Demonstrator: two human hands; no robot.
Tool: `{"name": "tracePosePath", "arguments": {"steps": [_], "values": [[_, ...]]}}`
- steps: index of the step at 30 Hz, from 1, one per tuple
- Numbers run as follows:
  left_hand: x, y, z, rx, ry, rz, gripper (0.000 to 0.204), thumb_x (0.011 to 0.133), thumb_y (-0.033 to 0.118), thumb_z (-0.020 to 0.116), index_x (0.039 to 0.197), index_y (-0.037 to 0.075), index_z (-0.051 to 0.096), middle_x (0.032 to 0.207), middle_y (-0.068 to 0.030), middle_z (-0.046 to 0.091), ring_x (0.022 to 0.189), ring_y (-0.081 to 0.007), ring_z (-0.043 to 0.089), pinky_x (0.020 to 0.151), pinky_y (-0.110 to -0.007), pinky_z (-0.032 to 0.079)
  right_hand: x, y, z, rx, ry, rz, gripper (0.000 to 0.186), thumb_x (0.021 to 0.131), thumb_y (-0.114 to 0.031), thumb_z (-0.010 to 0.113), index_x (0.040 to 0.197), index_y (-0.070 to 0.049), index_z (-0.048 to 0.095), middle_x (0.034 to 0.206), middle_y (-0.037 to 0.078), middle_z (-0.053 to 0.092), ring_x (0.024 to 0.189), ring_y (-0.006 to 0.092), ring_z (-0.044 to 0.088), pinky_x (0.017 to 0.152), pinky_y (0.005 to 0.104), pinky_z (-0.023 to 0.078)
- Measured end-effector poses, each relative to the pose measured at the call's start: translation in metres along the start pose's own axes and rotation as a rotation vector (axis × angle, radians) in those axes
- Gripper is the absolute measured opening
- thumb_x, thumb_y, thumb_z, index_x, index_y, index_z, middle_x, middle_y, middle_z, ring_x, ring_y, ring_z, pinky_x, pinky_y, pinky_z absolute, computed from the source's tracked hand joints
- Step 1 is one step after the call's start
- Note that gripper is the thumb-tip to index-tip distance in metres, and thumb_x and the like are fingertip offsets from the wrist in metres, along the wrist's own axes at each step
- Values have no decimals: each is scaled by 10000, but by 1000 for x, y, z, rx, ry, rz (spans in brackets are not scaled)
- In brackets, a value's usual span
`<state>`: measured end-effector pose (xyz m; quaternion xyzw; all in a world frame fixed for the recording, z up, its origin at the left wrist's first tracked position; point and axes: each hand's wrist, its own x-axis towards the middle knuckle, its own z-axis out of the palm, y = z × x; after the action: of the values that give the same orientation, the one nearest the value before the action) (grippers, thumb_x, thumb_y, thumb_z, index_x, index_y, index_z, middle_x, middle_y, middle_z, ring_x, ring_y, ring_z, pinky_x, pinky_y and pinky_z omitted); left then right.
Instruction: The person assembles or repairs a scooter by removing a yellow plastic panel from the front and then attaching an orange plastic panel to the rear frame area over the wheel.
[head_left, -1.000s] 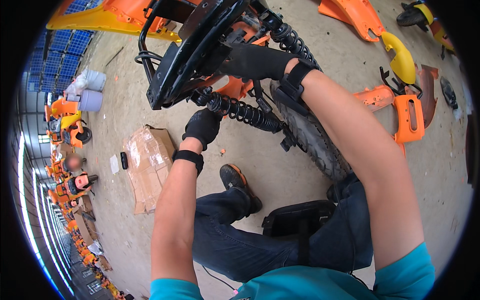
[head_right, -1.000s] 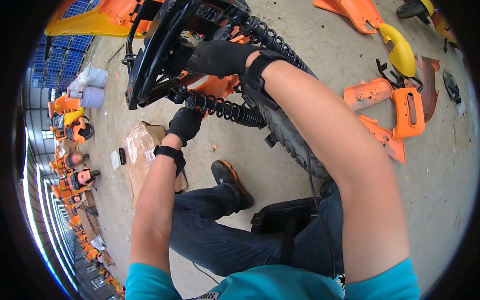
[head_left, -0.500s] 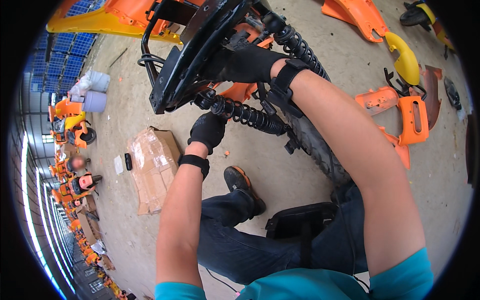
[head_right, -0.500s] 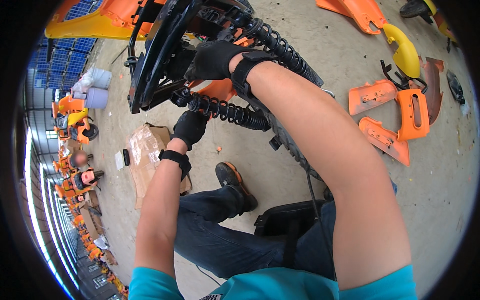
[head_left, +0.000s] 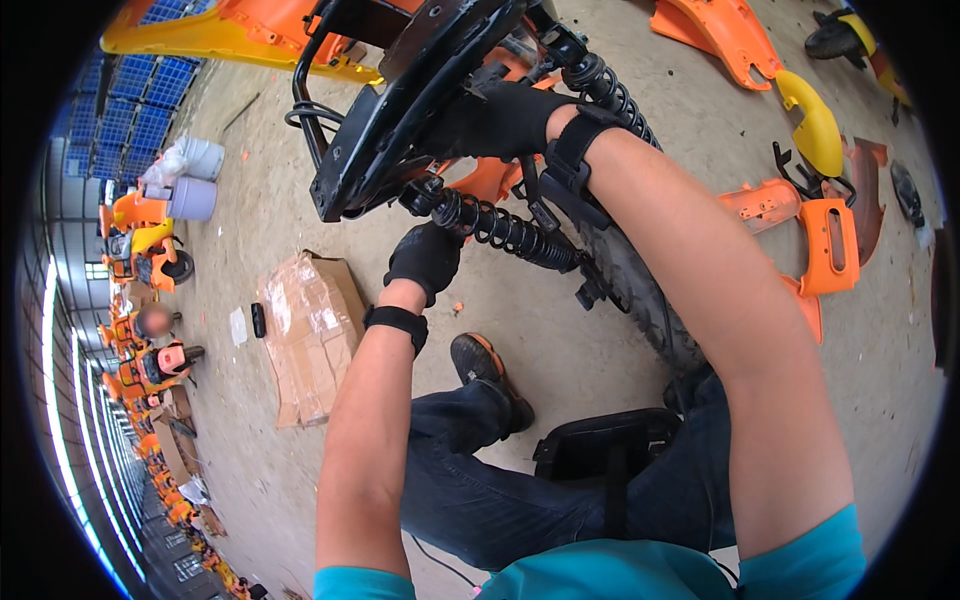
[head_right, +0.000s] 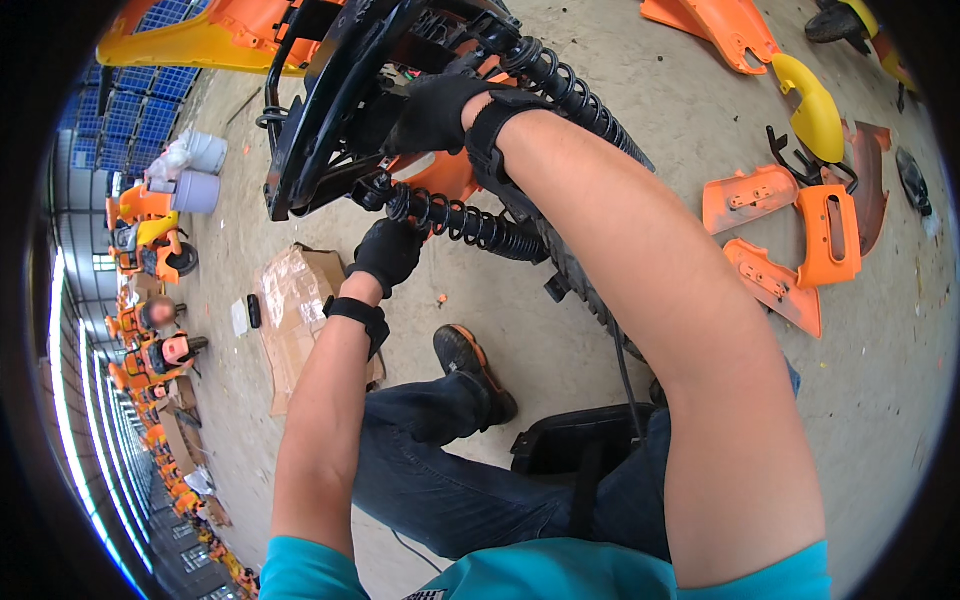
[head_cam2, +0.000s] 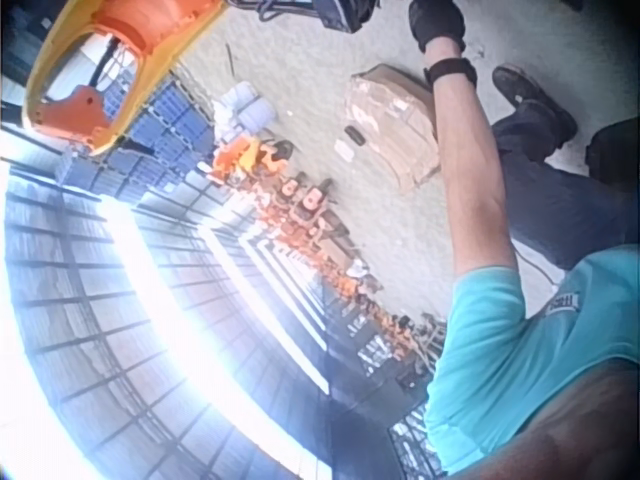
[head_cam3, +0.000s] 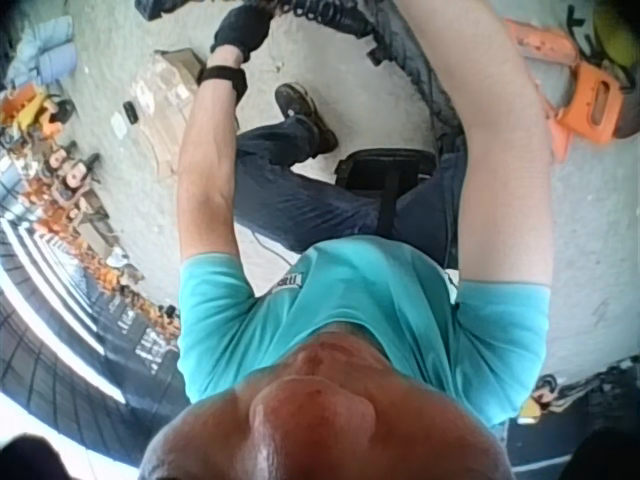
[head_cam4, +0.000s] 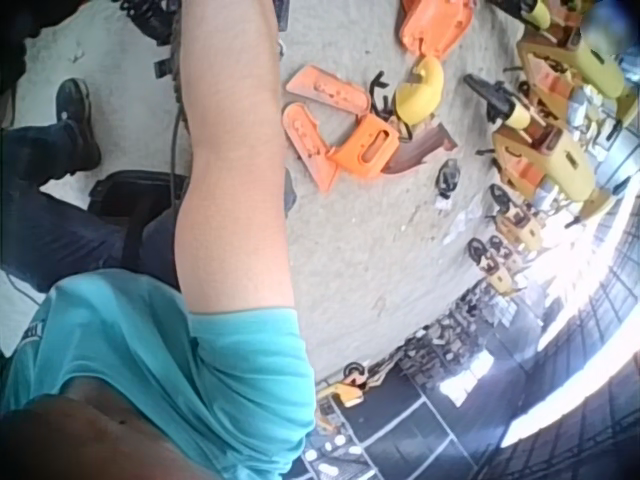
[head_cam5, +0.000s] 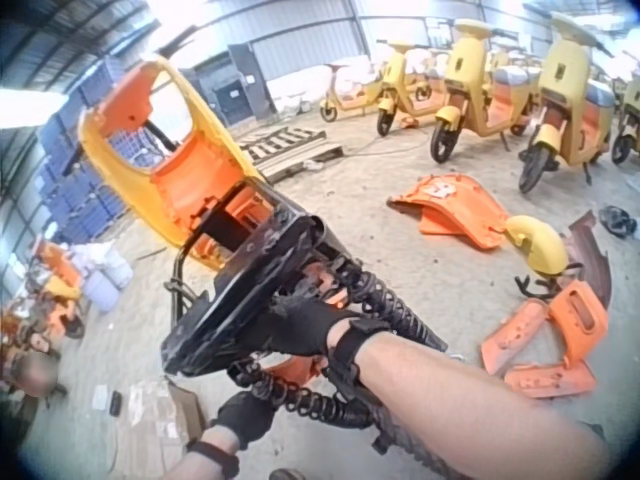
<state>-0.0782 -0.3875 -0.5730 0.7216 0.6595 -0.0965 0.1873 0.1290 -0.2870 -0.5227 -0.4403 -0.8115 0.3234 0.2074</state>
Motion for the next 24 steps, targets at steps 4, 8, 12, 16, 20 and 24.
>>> {"name": "tracePosePath", "arguments": {"steps": [4, 8, 12, 16, 20, 24], "values": [[-2, -3, -1, -32, 18, -3, 276, 914, 259, 522, 1015, 50, 671, 959, -223, 681, 940, -400, 639, 817, -473, 505, -18, -42, -24, 20, -143, 174, 289, 859, -307, 649, 1026, -72, 669, 974, 173, 693, 918, 318, 662, 805, 396, 530], [-2, -4, 1, -55, 14, -8, 281, 915, 258, 520, 1020, 49, 675, 969, -225, 679, 941, -403, 639, 817, -470, 505, -10, -30, -10, -153, 33, -19, 354, 823, -369, 677, 1020, -75, 674, 946, 165, 696, 903, 309, 666, 808, 397, 530], [-1, 0, -1, -80, 23, -9, 294, 920, 274, 519, 1024, 47, 674, 973, -227, 678, 936, -405, 639, 815, -472, 506, 2, -15, 10, -288, 117, -132, 361, 821, -379, 663, 1064, -113, 674, 1022, 141, 691, 957, 304, 660, 845, 405, 526], [2, -12, 6, -60, 35, 2, 310, 923, 293, 521, 1022, 43, 674, 968, -225, 679, 932, -404, 640, 810, -473, 507, 24, 8, 42, -324, 225, -260, 458, 801, -422, 648, 1180, -165, 650, 1096, 145, 685, 1029, 323, 653, 886, 426, 520], [4, -28, 18, -54, 17, -28, 316, 926, 310, 533, 1006, 41, 677, 953, -217, 682, 921, -400, 644, 801, -471, 508, 24, 3, 53, -259, 274, -312, 457, 827, -470, 626, 1146, -146, 668, 1066, 155, 691, 1017, 327, 655, 871, 417, 522], [3, -16, 20, -94, -4, -67, 323, 928, 323, 543, 988, 39, 683, 931, -209, 685, 900, -389, 651, 788, -466, 508, 27, 16, 65, -238, 214, -228, 474, 885, -496, 538, 1082, -97, 702, 1092, 185, 677, 1029, 351, 643, 910, 423, 491]]}}
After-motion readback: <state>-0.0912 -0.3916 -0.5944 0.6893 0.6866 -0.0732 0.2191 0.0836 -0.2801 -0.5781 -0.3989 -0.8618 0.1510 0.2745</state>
